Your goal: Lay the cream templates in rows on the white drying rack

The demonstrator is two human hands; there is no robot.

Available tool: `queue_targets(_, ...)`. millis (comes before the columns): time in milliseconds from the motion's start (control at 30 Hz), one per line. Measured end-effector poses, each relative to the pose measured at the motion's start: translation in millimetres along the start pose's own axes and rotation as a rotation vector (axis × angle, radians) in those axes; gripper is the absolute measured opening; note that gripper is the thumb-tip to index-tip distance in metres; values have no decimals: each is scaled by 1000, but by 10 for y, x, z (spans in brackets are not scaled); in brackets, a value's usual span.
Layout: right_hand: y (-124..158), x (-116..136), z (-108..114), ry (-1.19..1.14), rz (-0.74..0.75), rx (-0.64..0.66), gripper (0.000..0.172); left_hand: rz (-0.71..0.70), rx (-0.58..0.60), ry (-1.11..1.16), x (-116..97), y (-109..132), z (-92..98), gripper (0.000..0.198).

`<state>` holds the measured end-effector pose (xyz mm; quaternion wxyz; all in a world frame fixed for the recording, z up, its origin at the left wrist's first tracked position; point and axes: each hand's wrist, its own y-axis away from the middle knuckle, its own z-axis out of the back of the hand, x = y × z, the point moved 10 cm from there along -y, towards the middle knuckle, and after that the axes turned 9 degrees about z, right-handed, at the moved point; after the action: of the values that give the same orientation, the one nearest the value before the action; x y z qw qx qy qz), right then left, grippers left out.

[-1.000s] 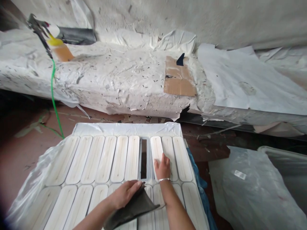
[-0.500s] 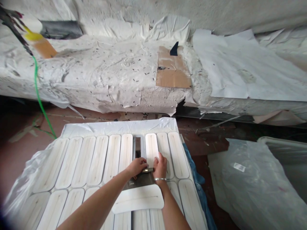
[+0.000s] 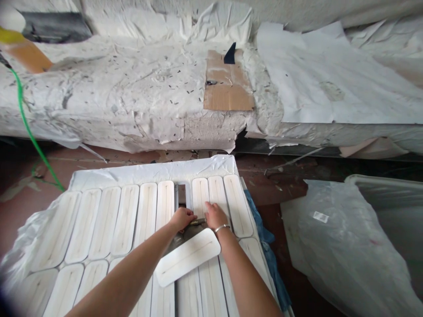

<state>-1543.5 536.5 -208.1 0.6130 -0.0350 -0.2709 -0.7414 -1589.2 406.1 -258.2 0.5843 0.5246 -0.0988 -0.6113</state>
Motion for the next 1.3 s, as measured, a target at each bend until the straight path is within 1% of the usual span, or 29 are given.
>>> queue_targets(33,-26,21,15,-26,45,-20,45,6,2,-1,-4,7,-1,18)
queue_targets(100,-77,32,104,-36,115,-128,45,15,0,-3,-13,27,1,17)
queue_targets(167,-128,11,226,5,151,-263,48,24,-6,-4,-14,45,1,17)
queue_targets(200,-162,4,269,38,165,-304,49,31,-6,-4,-7,50,-4,17)
queue_targets(233,-206,4,292,74,181,-319,50,37,-2,-5,2,50,-10,18)
queue_targets(300,-313,56,292,140,248,-289,49,49,12,-11,24,39,-25,18)
queue_targets(367,-411,140,270,185,335,-226,50,56,31,-26,40,15,-32,20)
queue_targets(433,-494,194,256,210,392,-163,52,53,54,-48,38,-13,-32,21)
queue_targets(500,-573,193,288,230,398,-134,55,48,79,-79,26,-39,-33,22)
queue_targets(567,-660,155,370,247,373,-142,61,35,89,-126,2,-59,-27,21)
queue_targets(633,-759,114,450,267,343,-140,66,4,70,-188,-40,-66,-5,20)
queue_targets(667,-808,101,476,279,334,-125,65,-18,52,-221,-69,-60,9,20)
queue_targets(733,-885,110,511,309,342,-94,59,-56,3,-288,-135,-28,39,20)
queue_targets(800,-918,156,548,342,376,-104,52,-72,-48,-353,-203,30,63,20)
queue_targets(900,-891,195,582,372,387,-176,47,-61,-94,-445,-308,138,64,22)
queue_targets(967,-838,191,553,384,368,-222,44,-65,-107,-494,-382,207,43,24)
queue_targets(1033,-748,194,476,394,362,-262,40,-79,-120,-521,-430,273,34,25)
queue_targets(1100,-613,191,357,386,353,-291,40,-83,-139,-532,-410,355,69,26)
queue_targets(1167,-426,183,206,360,349,-307,43,-90,-175,-489,-325,477,184,32)
queue_targets(1200,-315,182,130,341,354,-312,43,-86,-180,-416,-243,551,263,39)
queue_targets(1233,-199,184,61,319,365,-315,44,-76,-159,-300,-130,627,339,47)
queue_targets(1300,27,186,-40,248,389,-312,44,4,-49,38,204,767,455,58)
